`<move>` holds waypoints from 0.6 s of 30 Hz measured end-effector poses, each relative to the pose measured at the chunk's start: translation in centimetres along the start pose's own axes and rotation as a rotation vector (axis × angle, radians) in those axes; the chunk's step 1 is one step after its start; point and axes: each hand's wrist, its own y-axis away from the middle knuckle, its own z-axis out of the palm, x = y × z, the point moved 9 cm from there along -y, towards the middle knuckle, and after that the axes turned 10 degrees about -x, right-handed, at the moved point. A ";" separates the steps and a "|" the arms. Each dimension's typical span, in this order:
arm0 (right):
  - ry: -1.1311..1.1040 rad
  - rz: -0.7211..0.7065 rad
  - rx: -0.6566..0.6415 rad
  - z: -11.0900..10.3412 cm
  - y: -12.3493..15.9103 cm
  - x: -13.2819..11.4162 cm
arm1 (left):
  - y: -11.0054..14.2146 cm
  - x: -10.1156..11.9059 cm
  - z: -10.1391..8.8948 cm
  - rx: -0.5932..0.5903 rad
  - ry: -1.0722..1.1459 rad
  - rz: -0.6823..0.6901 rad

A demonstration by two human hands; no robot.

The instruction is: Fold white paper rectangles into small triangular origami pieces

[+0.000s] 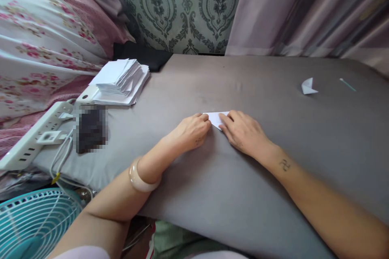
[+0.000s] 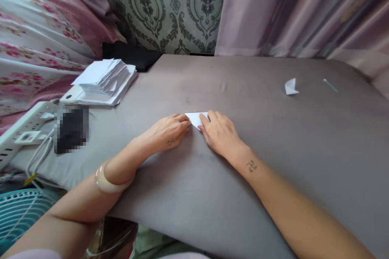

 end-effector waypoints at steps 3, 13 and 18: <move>0.022 0.020 0.038 -0.2 0.0 -0.4 | -1.1 -0.7 -0.4 0.065 0.056 -0.127; -0.222 0.133 0.106 0.0 -0.2 3.2 | -2.8 -5.9 1.0 0.314 0.521 -0.199; -0.425 0.157 0.145 1.3 -0.8 6.0 | -3.0 -6.9 1.6 0.218 0.669 -0.305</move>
